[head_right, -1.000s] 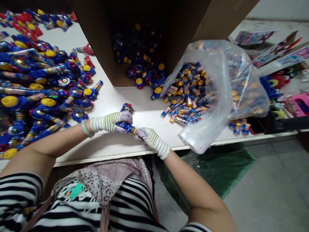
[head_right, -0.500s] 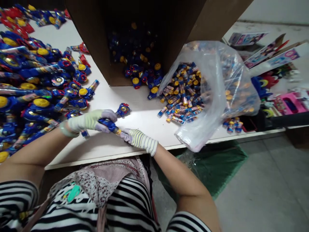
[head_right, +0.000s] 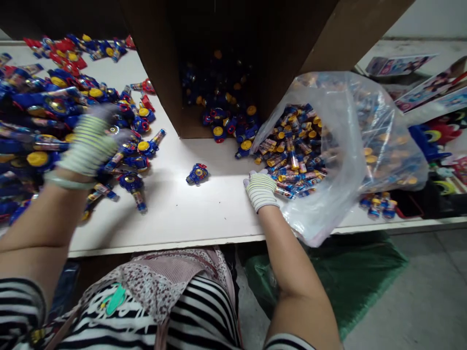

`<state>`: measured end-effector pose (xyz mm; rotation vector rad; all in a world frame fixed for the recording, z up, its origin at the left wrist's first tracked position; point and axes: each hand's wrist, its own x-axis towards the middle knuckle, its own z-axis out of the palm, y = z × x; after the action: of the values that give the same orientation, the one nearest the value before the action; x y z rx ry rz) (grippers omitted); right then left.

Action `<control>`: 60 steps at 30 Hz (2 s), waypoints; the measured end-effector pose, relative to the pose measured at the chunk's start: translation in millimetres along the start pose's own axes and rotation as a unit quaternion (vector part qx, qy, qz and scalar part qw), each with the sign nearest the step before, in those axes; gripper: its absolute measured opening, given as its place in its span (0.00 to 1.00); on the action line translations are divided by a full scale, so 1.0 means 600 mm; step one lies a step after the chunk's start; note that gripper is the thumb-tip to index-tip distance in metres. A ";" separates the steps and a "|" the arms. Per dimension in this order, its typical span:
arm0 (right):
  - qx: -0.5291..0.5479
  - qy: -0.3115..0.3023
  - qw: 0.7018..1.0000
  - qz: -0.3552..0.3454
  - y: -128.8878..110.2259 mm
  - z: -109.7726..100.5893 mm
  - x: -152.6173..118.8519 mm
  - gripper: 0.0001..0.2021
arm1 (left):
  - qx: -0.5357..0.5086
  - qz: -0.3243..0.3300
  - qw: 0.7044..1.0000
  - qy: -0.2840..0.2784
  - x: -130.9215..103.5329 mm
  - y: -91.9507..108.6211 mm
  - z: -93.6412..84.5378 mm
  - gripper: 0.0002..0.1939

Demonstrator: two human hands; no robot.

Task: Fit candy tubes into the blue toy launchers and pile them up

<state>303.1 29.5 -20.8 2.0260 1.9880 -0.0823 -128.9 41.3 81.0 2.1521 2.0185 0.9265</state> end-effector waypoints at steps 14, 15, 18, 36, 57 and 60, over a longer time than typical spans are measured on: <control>0.157 0.062 0.985 0.047 0.017 0.040 0.004 0.19 | -0.370 -0.107 0.871 -0.307 -0.037 0.130 0.226 0.23; 0.213 0.072 0.974 0.029 0.014 0.041 0.000 0.20 | -0.439 -0.121 0.852 -0.259 -0.050 0.125 0.217 0.24; 0.430 0.063 0.896 -0.088 -0.013 0.041 -0.031 0.22 | -0.536 -0.126 0.812 -0.193 -0.086 0.128 0.203 0.22; 0.287 0.103 0.920 -0.245 -0.122 -0.005 -0.125 0.20 | -0.512 -0.122 0.816 -0.239 -0.127 0.154 0.191 0.22; 0.610 -0.178 0.743 -0.210 -0.133 0.005 -0.145 0.36 | -0.474 -0.001 0.842 -0.259 -0.131 0.171 0.164 0.18; 0.505 -0.041 0.841 -0.189 -0.138 0.002 -0.132 0.29 | -0.460 -0.070 0.844 -0.266 -0.119 0.166 0.172 0.16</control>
<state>218.7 -47.7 -16.4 1.9531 2.5274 -1.5675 8.8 -2.5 11.1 1.4518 1.0845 0.8735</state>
